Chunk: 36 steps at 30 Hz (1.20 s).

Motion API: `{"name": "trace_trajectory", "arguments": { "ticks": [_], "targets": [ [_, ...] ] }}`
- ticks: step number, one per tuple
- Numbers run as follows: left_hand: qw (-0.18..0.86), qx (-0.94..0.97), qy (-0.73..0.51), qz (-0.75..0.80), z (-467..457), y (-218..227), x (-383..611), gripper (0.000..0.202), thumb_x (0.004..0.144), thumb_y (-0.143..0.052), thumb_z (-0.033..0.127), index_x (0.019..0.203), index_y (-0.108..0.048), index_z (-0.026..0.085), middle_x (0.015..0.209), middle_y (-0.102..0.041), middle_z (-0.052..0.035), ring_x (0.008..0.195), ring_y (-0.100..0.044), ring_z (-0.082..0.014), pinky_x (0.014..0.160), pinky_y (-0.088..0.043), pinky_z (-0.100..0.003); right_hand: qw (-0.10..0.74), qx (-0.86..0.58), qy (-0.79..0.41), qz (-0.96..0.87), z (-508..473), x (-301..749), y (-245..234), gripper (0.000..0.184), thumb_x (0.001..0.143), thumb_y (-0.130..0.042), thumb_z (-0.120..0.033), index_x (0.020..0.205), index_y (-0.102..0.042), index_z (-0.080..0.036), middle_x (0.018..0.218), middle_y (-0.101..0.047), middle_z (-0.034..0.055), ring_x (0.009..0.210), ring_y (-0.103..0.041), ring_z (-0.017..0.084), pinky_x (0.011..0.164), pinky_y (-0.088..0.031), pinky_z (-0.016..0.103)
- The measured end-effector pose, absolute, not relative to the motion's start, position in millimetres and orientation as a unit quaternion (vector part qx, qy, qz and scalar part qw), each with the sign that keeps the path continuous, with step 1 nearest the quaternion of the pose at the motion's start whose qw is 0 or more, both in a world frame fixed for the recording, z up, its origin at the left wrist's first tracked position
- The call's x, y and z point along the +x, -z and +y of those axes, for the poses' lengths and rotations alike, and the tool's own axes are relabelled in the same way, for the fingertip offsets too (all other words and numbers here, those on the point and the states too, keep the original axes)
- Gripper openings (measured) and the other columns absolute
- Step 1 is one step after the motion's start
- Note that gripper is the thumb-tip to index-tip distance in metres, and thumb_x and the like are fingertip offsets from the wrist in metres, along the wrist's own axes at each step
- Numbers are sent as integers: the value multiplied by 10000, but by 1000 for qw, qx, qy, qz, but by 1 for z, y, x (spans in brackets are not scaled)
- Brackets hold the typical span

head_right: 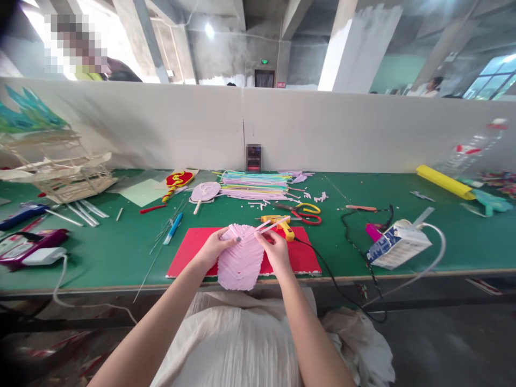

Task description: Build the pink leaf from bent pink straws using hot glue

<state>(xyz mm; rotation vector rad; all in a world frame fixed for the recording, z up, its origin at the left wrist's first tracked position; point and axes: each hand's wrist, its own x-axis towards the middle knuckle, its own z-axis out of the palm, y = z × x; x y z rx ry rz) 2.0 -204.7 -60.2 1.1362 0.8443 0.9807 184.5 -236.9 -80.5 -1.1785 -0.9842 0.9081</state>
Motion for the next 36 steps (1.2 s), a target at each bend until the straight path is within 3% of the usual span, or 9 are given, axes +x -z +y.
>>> {"name": "trace_trajectory", "arguments": {
  "ticks": [7, 13, 17, 20, 29, 36],
  "targets": [
    [655, 507, -423, 368, -205, 57, 3, 489, 545, -828, 359, 961, -687, 143, 930, -721, -77, 809, -658, -220, 761, -492, -309, 609, -528, -390, -446, -241, 186, 80, 281, 648, -724, -501, 710, -711, -228, 685, -656, 29, 649, -565, 199, 618, -453, 338],
    [642, 512, -431, 375, -205, 59, 2, 481, 564, -820, 348, 977, -684, 142, 938, -720, -79, 814, -660, -219, 770, -496, -312, 597, -526, -408, -448, -240, 185, 78, 323, 644, -716, -524, 747, -720, -218, 653, -652, 7, 674, -593, 194, 653, -472, 326],
    [647, 508, -424, 380, -205, 57, 2, 497, 566, -818, 339, 998, -679, 136, 956, -717, -82, 814, -660, -218, 759, -503, -308, 635, -475, -442, -420, -244, 184, 68, 414, 700, -643, -586, 885, -722, -224, 896, -708, 43, 900, -634, 237, 767, -496, 350],
    [642, 506, -425, 388, -206, 56, 2, 515, 548, -826, 333, 1001, -680, 138, 953, -719, -77, 816, -660, -218, 748, -503, -298, 677, -422, -473, -373, -245, 184, 65, 483, 705, -614, -621, 971, -700, -227, 1008, -693, 67, 944, -638, 245, 737, -516, 346],
    [650, 473, -450, 389, -203, 60, 1, 544, 523, -841, 337, 1006, -677, 148, 924, -723, -69, 796, -663, -209, 744, -507, -297, 778, -415, -414, -225, -238, 192, 72, 422, 681, -648, -586, 843, -646, -196, 808, -666, 38, 769, -637, 164, 658, -495, 277],
    [667, 394, -499, 389, -200, 58, 2, 572, 443, -869, 330, 944, -673, 136, 830, -725, -66, 712, -660, -198, 709, -513, -305, 767, -470, -353, -258, -235, 189, 80, 344, 639, -716, -509, 683, -602, -187, 638, -618, -11, 596, -570, 121, 554, -433, 251]
  ]
}}
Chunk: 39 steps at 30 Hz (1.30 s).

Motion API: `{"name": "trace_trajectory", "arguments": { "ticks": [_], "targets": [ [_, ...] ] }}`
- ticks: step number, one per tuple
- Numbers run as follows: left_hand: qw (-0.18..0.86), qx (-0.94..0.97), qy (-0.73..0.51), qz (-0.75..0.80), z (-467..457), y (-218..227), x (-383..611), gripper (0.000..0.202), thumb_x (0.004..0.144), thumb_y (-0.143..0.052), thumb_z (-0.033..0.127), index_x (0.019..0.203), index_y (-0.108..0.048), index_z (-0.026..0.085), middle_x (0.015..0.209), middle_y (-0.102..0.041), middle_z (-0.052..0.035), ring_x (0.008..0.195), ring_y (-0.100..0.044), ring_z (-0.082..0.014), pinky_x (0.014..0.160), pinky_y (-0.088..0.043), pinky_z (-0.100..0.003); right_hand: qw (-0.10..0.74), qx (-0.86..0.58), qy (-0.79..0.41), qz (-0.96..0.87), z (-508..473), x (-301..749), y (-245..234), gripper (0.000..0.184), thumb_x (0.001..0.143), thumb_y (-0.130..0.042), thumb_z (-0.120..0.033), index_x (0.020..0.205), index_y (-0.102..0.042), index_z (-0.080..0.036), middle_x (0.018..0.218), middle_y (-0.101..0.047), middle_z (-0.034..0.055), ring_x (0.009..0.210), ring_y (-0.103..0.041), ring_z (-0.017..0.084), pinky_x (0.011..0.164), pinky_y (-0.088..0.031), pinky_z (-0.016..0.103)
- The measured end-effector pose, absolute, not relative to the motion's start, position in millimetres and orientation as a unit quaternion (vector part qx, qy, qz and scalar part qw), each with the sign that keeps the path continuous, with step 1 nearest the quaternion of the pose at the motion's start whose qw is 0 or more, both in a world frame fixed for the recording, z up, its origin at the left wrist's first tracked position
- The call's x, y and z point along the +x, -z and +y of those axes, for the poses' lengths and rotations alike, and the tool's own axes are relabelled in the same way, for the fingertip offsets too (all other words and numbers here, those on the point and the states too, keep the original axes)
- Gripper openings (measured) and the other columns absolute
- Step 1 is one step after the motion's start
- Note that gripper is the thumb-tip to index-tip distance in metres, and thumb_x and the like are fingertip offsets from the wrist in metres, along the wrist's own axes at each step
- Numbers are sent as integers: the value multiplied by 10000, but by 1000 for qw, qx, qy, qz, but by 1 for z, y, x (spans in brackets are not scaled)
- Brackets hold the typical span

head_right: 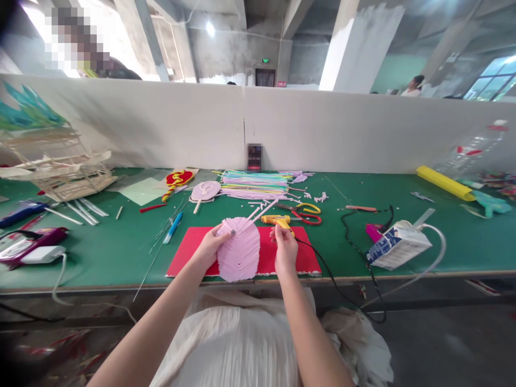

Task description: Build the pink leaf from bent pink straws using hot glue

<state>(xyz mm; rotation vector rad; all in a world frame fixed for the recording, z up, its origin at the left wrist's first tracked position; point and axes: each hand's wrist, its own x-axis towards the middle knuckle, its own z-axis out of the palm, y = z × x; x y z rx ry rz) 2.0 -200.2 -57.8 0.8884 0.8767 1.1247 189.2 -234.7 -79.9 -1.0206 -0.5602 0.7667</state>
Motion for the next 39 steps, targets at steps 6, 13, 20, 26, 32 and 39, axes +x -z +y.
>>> {"name": "trace_trajectory", "arguments": {
  "ticks": [6, 13, 20, 26, 32, 39],
  "targets": [
    [680, 383, -500, 374, -201, 57, 2, 558, 450, -870, 309, 939, -669, 130, 821, -724, -67, 694, -655, -187, 702, -510, -295, 728, -457, -390, -331, -236, 187, 80, 380, 702, -658, -542, 607, -557, -188, 484, -506, -42, 463, -470, 93, 471, -374, 232],
    [670, 404, -495, 377, -201, 60, 1, 552, 474, -861, 354, 943, -668, 137, 863, -723, -77, 724, -661, -198, 720, -502, -306, 712, -456, -394, -361, -240, 184, 75, 534, 783, -549, -587, 429, -403, -213, 340, -343, -64, 342, -341, 79, 386, -308, 235],
    [661, 411, -500, 379, -201, 61, 1, 526, 479, -856, 357, 927, -680, 143, 876, -725, -71, 750, -657, -200, 737, -491, -298, 689, -510, -381, -346, -239, 182, 78, 340, 664, -708, -522, 679, -679, -184, 608, -678, 46, 489, -552, 145, 439, -407, 273],
    [672, 404, -499, 369, -200, 61, 1, 508, 487, -856, 335, 921, -677, 140, 848, -724, -63, 716, -650, -184, 720, -492, -291, 702, -496, -386, -336, -238, 184, 79, 326, 628, -745, -492, 730, -678, -189, 659, -682, 42, 534, -568, 152, 439, -408, 272],
    [681, 398, -496, 362, -201, 61, 1, 489, 485, -862, 312, 906, -682, 140, 834, -725, -60, 715, -652, -186, 735, -495, -302, 735, -439, -401, -326, -240, 183, 76, 481, 754, -603, -560, 462, -469, -202, 351, -377, -66, 338, -382, 78, 376, -312, 240],
    [682, 420, -480, 358, -202, 61, 1, 509, 508, -854, 310, 955, -683, 140, 864, -724, -62, 727, -650, -181, 730, -493, -292, 692, -521, -351, -355, -242, 182, 73, 313, 720, -651, -507, 665, -638, -199, 648, -666, 26, 624, -619, 184, 524, -449, 290]
  ]
}}
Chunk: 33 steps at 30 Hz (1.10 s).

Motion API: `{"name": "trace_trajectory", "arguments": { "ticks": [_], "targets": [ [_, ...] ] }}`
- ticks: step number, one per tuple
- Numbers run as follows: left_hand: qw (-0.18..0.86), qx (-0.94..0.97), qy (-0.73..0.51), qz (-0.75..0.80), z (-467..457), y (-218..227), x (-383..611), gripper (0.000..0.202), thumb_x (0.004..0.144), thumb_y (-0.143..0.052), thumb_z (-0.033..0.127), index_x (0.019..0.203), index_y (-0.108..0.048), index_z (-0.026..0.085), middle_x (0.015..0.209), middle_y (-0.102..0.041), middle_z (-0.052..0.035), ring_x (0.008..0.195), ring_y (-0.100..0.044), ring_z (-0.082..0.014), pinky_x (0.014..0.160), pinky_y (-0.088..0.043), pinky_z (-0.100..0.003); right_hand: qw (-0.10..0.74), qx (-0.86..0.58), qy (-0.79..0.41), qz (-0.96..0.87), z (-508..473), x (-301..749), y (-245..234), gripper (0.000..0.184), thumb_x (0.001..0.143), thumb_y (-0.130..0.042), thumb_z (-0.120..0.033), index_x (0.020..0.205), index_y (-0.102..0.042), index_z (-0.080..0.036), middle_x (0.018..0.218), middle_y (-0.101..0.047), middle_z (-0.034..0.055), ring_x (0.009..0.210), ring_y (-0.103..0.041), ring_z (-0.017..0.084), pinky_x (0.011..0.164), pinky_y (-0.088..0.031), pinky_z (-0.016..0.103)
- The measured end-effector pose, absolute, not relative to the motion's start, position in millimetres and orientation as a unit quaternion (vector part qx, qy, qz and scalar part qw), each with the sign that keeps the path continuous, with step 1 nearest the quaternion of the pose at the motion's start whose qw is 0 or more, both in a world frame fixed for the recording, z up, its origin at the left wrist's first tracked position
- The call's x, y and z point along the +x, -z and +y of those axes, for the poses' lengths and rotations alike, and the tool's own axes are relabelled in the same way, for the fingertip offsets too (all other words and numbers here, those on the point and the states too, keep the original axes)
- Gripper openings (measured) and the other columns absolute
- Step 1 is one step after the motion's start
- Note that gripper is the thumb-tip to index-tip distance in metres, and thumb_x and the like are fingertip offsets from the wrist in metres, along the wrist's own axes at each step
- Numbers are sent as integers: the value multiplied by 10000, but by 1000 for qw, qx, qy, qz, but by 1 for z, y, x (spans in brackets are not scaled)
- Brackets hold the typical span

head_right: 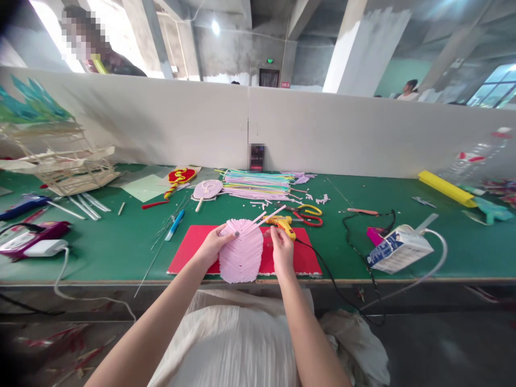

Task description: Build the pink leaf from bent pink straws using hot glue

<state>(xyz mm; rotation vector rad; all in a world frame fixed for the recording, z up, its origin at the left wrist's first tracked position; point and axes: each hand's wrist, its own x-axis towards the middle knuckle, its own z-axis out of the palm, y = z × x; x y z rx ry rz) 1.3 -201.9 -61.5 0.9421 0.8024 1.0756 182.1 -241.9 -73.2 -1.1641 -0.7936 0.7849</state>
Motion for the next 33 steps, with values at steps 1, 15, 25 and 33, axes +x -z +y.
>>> {"name": "trace_trajectory", "arguments": {
  "ticks": [1, 15, 25, 33],
  "targets": [
    [681, 421, -479, 360, -202, 61, 2, 513, 506, -855, 311, 957, -682, 138, 861, -723, -62, 728, -650, -181, 730, -493, -292, 686, -528, -347, -360, -241, 183, 74, 296, 703, -671, -494, 707, -658, -198, 700, -685, 39, 681, -635, 202, 567, -473, 307],
    [641, 479, -454, 393, -202, 62, 3, 523, 530, -836, 345, 983, -677, 137, 888, -720, -71, 766, -656, -198, 733, -509, -298, 628, -520, -405, -413, -242, 184, 67, 321, 684, -675, -503, 782, -688, -197, 816, -688, 46, 920, -616, 257, 824, -470, 366],
    [634, 494, -445, 395, -200, 65, 2, 534, 548, -824, 357, 1010, -673, 137, 898, -719, -73, 768, -659, -207, 730, -515, -309, 608, -516, -415, -438, -240, 186, 75, 259, 646, -687, -474, 681, -663, -219, 703, -646, 16, 816, -607, 227, 761, -458, 327],
    [625, 501, -448, 398, -199, 68, 2, 498, 553, -824, 343, 983, -678, 138, 892, -715, -67, 770, -652, -198, 734, -513, -302, 608, -516, -415, -439, -237, 187, 83, 273, 658, -682, -465, 740, -698, -206, 755, -672, 48, 865, -620, 249, 785, -477, 355]
  ]
}}
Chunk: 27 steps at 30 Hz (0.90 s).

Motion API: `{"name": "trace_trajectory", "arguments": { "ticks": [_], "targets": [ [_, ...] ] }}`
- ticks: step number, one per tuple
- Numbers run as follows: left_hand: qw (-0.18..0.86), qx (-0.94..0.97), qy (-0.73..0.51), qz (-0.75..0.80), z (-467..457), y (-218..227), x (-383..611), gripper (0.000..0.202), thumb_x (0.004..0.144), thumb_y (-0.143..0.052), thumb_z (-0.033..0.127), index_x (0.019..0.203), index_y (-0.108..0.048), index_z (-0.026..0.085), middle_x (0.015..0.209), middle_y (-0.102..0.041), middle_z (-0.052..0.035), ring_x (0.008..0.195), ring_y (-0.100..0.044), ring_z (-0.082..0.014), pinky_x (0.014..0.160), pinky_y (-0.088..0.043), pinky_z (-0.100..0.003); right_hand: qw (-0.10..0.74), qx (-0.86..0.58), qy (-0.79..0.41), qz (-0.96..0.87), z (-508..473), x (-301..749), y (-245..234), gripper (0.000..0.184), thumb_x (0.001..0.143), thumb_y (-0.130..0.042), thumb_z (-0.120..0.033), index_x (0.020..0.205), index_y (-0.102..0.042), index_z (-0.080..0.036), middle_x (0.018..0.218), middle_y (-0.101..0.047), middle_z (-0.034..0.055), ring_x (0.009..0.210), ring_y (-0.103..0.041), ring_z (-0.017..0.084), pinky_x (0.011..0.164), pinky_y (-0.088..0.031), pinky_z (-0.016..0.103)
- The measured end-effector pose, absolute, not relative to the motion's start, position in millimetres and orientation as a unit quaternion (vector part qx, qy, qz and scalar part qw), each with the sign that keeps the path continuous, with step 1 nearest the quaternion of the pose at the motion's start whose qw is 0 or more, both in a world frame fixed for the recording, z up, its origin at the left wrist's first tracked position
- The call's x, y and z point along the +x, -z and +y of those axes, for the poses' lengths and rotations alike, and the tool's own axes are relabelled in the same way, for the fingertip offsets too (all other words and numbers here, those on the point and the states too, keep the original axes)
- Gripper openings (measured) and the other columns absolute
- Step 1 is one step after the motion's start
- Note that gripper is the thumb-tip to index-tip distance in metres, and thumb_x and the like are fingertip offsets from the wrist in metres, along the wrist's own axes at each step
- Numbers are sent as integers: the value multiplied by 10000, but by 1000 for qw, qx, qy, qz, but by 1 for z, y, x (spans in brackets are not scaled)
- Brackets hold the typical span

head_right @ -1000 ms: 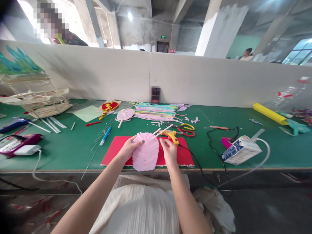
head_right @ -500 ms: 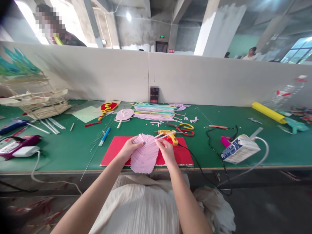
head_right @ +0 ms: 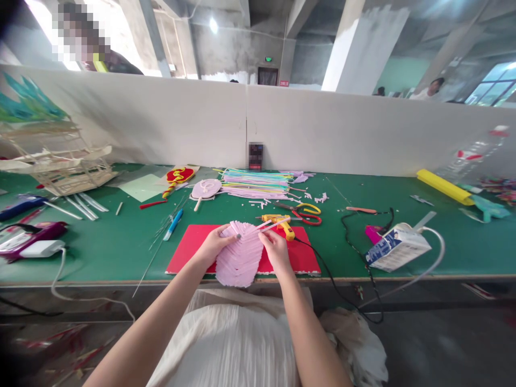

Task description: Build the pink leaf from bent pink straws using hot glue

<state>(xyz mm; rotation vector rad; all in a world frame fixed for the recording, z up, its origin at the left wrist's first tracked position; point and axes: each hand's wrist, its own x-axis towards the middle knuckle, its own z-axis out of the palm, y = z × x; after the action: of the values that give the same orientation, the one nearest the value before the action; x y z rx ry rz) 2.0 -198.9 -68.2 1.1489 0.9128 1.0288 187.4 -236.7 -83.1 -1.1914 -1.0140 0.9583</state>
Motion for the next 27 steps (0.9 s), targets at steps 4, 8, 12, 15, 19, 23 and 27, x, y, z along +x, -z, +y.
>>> {"name": "trace_trajectory", "arguments": {
  "ticks": [4, 8, 12, 15, 19, 23, 27],
  "targets": [
    [628, 497, -449, 396, -200, 67, 2, 494, 548, -825, 344, 975, -679, 145, 891, -716, -63, 769, -655, -199, 737, -512, -306, 603, -516, -411, -448, -236, 189, 84, 275, 669, -678, -470, 749, -691, -207, 748, -663, 39, 840, -615, 235, 785, -473, 349],
    [631, 492, -453, 395, -202, 63, 3, 501, 540, -827, 347, 974, -676, 145, 886, -718, -60, 773, -656, -201, 735, -511, -303, 587, -510, -413, -475, -240, 187, 78, 293, 718, -633, -486, 783, -683, -204, 783, -667, 34, 875, -609, 237, 812, -462, 344],
    [630, 496, -449, 394, -203, 61, 3, 499, 542, -825, 359, 961, -675, 135, 871, -718, -68, 759, -656, -203, 720, -511, -298, 558, -503, -420, -509, -242, 185, 73, 322, 732, -614, -494, 822, -687, -194, 773, -662, 34, 901, -603, 251, 811, -463, 354],
    [628, 500, -447, 394, -202, 61, 3, 498, 549, -821, 369, 967, -676, 140, 882, -717, -65, 764, -658, -203, 726, -511, -302, 555, -503, -420, -512, -243, 185, 74, 315, 720, -627, -491, 814, -688, -197, 761, -661, 33, 847, -605, 242, 760, -472, 348],
    [631, 500, -443, 394, -202, 62, 3, 518, 541, -821, 387, 972, -675, 138, 867, -719, -66, 765, -660, -212, 735, -514, -317, 543, -528, -390, -524, -243, 187, 75, 310, 719, -616, -507, 729, -659, -200, 676, -619, 14, 724, -584, 211, 671, -460, 321],
    [625, 508, -444, 393, -202, 61, 3, 507, 554, -817, 379, 973, -676, 132, 889, -718, -73, 783, -657, -213, 740, -511, -309, 544, -531, -385, -523, -243, 187, 76, 314, 716, -615, -511, 716, -649, -198, 673, -614, 8, 703, -576, 201, 656, -449, 309],
    [636, 496, -450, 384, -203, 61, 3, 514, 583, -801, 387, 1002, -667, 120, 915, -717, -88, 801, -655, -217, 754, -510, -315, 557, -514, -406, -511, -242, 186, 78, 303, 722, -628, -499, 766, -678, -203, 736, -654, 13, 770, -600, 214, 708, -460, 315]
  ]
}}
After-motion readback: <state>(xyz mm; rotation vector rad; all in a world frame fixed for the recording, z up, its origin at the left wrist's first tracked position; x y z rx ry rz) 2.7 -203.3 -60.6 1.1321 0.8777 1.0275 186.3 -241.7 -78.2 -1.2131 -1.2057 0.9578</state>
